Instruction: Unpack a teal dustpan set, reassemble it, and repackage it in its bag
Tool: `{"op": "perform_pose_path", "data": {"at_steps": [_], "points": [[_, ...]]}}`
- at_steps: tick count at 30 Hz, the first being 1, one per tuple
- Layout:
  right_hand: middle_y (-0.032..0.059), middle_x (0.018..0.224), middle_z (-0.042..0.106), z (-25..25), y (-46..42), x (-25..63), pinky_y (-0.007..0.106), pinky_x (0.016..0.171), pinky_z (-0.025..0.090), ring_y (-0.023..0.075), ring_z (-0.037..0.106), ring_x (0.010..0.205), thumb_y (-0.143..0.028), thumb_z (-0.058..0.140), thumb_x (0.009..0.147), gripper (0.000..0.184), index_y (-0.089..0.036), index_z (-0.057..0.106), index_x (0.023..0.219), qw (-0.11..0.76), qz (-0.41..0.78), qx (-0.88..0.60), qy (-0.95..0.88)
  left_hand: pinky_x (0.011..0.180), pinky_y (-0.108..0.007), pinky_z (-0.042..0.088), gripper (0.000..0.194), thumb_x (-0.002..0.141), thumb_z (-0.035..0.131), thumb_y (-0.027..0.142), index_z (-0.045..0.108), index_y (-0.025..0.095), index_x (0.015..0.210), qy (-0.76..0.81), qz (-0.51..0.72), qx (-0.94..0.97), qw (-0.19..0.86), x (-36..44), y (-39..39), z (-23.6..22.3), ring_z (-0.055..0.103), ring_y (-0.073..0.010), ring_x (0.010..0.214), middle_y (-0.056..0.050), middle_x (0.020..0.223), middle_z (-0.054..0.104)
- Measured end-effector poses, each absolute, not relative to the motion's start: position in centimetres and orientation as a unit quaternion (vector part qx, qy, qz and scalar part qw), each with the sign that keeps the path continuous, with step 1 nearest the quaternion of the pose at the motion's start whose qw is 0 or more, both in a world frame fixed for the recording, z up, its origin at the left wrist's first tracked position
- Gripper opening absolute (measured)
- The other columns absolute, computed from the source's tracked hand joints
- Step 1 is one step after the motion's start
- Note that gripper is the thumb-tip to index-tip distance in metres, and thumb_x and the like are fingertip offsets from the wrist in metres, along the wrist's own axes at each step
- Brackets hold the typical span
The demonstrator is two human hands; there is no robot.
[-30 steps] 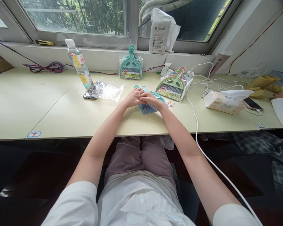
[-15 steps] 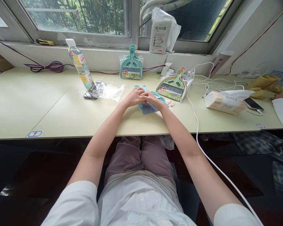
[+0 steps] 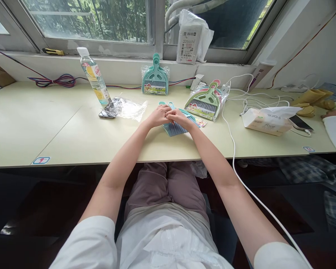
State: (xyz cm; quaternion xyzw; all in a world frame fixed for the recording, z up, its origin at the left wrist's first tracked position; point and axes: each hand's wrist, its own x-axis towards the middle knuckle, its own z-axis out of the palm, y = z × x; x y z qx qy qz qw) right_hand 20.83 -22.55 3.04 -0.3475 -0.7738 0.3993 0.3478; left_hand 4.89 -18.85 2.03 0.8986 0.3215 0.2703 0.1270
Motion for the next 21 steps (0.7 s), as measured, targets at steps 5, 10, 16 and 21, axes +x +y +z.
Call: {"op": "perform_pose_path", "data": {"at_steps": [5, 10, 16, 21], "points": [[-0.0057, 0.053, 0.036, 2.99, -22.51, 20.73, 0.026, 0.053, 0.028, 0.0087, 0.033, 0.054, -0.048, 0.064, 0.086, 0.046, -0.020, 0.043, 0.055, 0.348, 0.416, -0.352, -0.763, 0.109, -0.045, 0.037, 0.025, 0.079, 0.061, 0.041, 0.070, 0.022, 0.093, 0.326, 0.262, 0.900, 0.121, 4.85, -19.18, 2.40, 0.054, -0.0278, 0.116, -0.007, 0.110, 0.067], [-0.0057, 0.049, 0.037, 2.67, -22.12, 20.88, 0.026, 0.051, 0.025, 0.0083, 0.033, 0.051, -0.054, 0.069, 0.081, 0.050, -0.020, 0.046, 0.053, 0.334, 0.400, -0.358, -0.775, 0.105, -0.045, 0.040, 0.026, 0.078, 0.062, 0.041, 0.070, 0.021, 0.093, 0.319, 0.241, 0.911, 0.104, 4.78, -19.01, 2.31, 0.053, -0.0290, 0.114, -0.009, 0.110, 0.066], [-0.0041, 0.045, 0.041, 2.38, -21.84, 21.02, 0.024, 0.049, 0.025, 0.0089, 0.038, 0.050, -0.030, 0.061, 0.081, 0.037, -0.020, 0.046, 0.049, 0.338, 0.388, -0.369, -0.774, 0.105, -0.045, 0.040, 0.029, 0.078, 0.063, 0.040, 0.070, 0.020, 0.097, 0.319, 0.231, 0.915, 0.091, 4.83, -19.23, 2.47, 0.052, -0.0294, 0.115, -0.010, 0.111, 0.066], [-0.0042, 0.044, 0.042, 2.47, -21.89, 21.12, 0.024, 0.049, 0.027, 0.0089, 0.039, 0.048, -0.021, 0.057, 0.076, 0.031, -0.019, 0.047, 0.048, 0.333, 0.390, -0.367, -0.776, 0.106, -0.044, 0.039, 0.031, 0.079, 0.062, 0.042, 0.070, 0.019, 0.098, 0.310, 0.218, 0.922, 0.082, 4.91, -19.30, 2.56, 0.052, -0.0292, 0.114, -0.011, 0.111, 0.066]]}}
